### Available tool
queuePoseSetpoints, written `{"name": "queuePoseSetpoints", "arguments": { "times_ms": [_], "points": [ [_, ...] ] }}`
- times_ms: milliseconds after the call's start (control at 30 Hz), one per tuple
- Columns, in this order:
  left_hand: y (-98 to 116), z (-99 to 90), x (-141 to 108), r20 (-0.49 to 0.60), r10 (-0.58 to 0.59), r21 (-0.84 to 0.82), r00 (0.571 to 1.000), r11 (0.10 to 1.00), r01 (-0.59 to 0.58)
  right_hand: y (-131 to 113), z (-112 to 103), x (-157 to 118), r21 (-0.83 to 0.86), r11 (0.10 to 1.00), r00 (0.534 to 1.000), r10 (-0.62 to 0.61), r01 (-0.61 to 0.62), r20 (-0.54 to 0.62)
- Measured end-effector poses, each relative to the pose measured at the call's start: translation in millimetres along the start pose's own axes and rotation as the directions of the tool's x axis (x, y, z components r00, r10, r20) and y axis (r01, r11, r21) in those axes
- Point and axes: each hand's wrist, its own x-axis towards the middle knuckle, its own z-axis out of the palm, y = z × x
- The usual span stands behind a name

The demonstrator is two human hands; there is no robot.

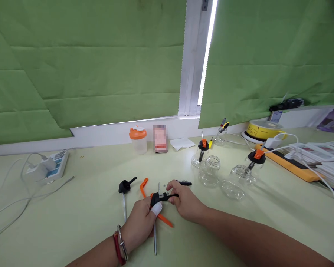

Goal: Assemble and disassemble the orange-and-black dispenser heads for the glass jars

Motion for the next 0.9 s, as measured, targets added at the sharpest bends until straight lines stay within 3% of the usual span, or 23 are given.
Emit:
{"name": "queuePoseSetpoints", "arguments": {
  "times_ms": [367, 900],
  "points": [
    [-1.5, 1.2, 1.0, -0.009, -0.067, 0.013, 0.998, 0.998, 0.067, -2.8, -1.3, -0.1, -0.013, 1.000, 1.000, 0.009, -0.009, -0.002],
    [3.1, 1.1, 0.3, -0.031, -0.063, 0.078, 0.998, 0.995, 0.065, -0.3, -2.7, 1.0, -0.029, 1.000, 1.000, 0.005, -0.005, -0.003]
  ]
}}
